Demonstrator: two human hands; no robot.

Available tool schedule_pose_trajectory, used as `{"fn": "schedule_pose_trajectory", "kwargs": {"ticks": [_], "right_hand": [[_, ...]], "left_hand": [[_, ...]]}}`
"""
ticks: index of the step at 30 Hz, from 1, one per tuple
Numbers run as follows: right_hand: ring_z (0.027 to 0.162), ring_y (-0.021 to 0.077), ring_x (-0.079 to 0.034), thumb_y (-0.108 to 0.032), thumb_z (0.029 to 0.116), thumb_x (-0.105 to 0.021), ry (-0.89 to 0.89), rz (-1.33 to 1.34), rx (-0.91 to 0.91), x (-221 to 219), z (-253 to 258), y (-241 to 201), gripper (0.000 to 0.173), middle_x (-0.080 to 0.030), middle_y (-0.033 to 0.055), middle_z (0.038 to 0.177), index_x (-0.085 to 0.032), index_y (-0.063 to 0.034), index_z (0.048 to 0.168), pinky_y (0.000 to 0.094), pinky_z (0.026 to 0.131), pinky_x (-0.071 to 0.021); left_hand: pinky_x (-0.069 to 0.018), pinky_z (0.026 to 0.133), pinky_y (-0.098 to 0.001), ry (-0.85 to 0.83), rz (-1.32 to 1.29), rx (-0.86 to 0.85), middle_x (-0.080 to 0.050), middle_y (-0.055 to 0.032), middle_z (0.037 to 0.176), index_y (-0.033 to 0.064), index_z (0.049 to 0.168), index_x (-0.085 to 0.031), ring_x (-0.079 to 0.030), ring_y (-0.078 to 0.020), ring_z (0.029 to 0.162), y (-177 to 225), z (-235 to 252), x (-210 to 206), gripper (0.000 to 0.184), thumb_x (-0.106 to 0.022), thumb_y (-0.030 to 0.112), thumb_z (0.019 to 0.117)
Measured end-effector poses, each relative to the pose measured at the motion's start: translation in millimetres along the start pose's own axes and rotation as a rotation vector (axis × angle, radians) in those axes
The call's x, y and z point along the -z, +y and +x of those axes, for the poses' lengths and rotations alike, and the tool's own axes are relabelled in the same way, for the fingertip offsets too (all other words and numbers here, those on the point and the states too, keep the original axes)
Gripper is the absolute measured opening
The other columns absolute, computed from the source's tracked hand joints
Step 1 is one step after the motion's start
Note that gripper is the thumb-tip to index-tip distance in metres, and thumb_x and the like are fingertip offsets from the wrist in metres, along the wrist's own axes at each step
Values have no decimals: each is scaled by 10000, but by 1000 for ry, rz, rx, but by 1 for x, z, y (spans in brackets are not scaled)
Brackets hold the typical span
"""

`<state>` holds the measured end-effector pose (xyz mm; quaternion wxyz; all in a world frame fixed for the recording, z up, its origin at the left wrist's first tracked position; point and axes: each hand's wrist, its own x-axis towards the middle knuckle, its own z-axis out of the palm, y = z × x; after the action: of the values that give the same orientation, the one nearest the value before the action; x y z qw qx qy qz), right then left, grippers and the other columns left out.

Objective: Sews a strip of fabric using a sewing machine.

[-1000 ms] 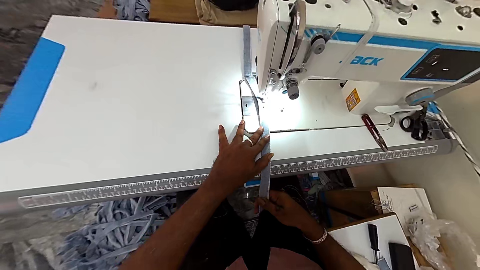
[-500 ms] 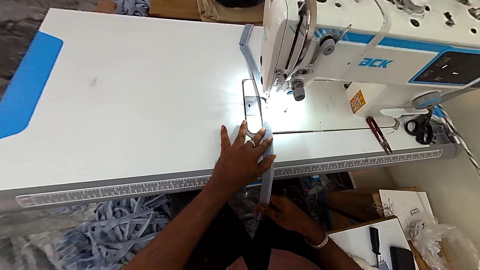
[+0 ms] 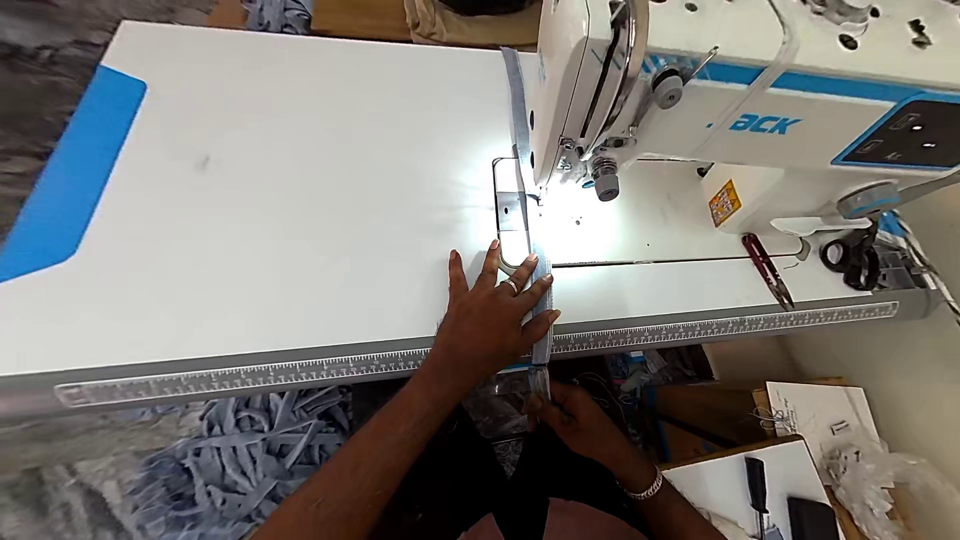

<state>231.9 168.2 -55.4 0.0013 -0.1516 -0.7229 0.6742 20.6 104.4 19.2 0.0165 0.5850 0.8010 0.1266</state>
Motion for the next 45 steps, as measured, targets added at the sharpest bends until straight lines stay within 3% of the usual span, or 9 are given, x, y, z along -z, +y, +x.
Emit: {"fn": "schedule_pose_trajectory", "kwargs": {"ticks": [19, 24, 29, 31, 34, 36, 40, 42, 45], "right_hand": [[801, 51, -647, -318, 1076, -514, -15, -83, -65, 6, 2, -2, 321, -718, -11, 910, -711, -75, 1006, 255, 755, -535], [890, 146, -677, -402, 1048, -556, -214, -512, -188, 58, -12, -45, 345, -705, 46, 998, -703, -122, 1185, 397, 821, -572], [879, 247, -697, -298, 1069, -532, 429, -835, -153, 166, -47, -136, 309, -723, 104, 1034, -676, -97, 1254, 507, 776, -576], [1115, 448, -638, -376, 1073, -505, 746, -1035, -184, 200, -44, -143, 503, -627, 238, 1303, -525, -40, 1447, 690, 904, -485], [1413, 590, -344, -243, 1044, -558, 640, -1236, -430, 237, -23, -120, 616, -359, 308, 1575, -352, 14, 1566, 893, 1035, -138], [1375, 600, -387, -249, 1058, -533, 617, -1255, -451, 243, -25, -129, 562, -433, 337, 1508, -400, -6, 1547, 885, 1027, -154], [1138, 448, -628, -366, 1085, -471, 778, -1028, -166, 193, -51, -152, 479, -622, 259, 1295, -547, -42, 1430, 679, 920, -487], [840, 234, -690, -278, 1059, -539, 487, -792, -83, 145, -50, -130, 272, -719, 101, 1010, -696, -86, 1171, 483, 711, -581], [1016, 117, -706, -374, 991, -666, -34, -484, -186, 76, -14, -68, 389, -731, 13, 1153, -680, -161, 1316, 396, 901, -601]], "left_hand": [[-7, 1065, -888, -78, 51, 152, -407, 67, 1637, 367, 1518, -514, -156, -425, 1572, -27, 61, 9, 708, -224, 749, 996], [-10, 1058, -890, -73, 39, 205, -413, 38, 1635, 364, 1509, -526, -181, -435, 1563, -35, 84, 15, 630, -270, 678, 1027], [-5, 1060, -891, -81, 41, 212, -416, 17, 1634, 357, 1507, -532, -173, -444, 1562, -36, 91, 16, 611, -282, 652, 1034], [-4, 1060, -890, -80, 40, 226, -408, 18, 1638, 368, 1517, -516, -171, -439, 1564, -37, 93, 14, 604, -274, 646, 1039], [-5, 1060, -888, -68, 28, 239, -419, 15, 1632, 362, 1506, -531, -180, -443, 1561, -38, 96, 13, 583, -287, 621, 1045], [-1, 1059, -888, -59, 21, 242, -431, 9, 1625, 350, 1487, -558, -184, -447, 1559, -36, 99, 14, 575, -302, 616, 1045], [-11, 1067, -882, -32, 19, 274, -444, 33, 1616, 353, 1494, -548, -206, -427, 1559, -38, 97, 11, 563, -297, 594, 1053], [-12, 1085, -869, 21, 10, 275, -456, 2, 1608, 302, 1499, -548, -243, -417, 1550, -37, 96, 7, 567, -320, 573, 1057], [-36, 1109, -852, 66, -6, 180, -454, -28, 1608, 207, 1499, -540, -255, -418, 1545, -32, 78, 5, 661, -357, 630, 1026]]}}
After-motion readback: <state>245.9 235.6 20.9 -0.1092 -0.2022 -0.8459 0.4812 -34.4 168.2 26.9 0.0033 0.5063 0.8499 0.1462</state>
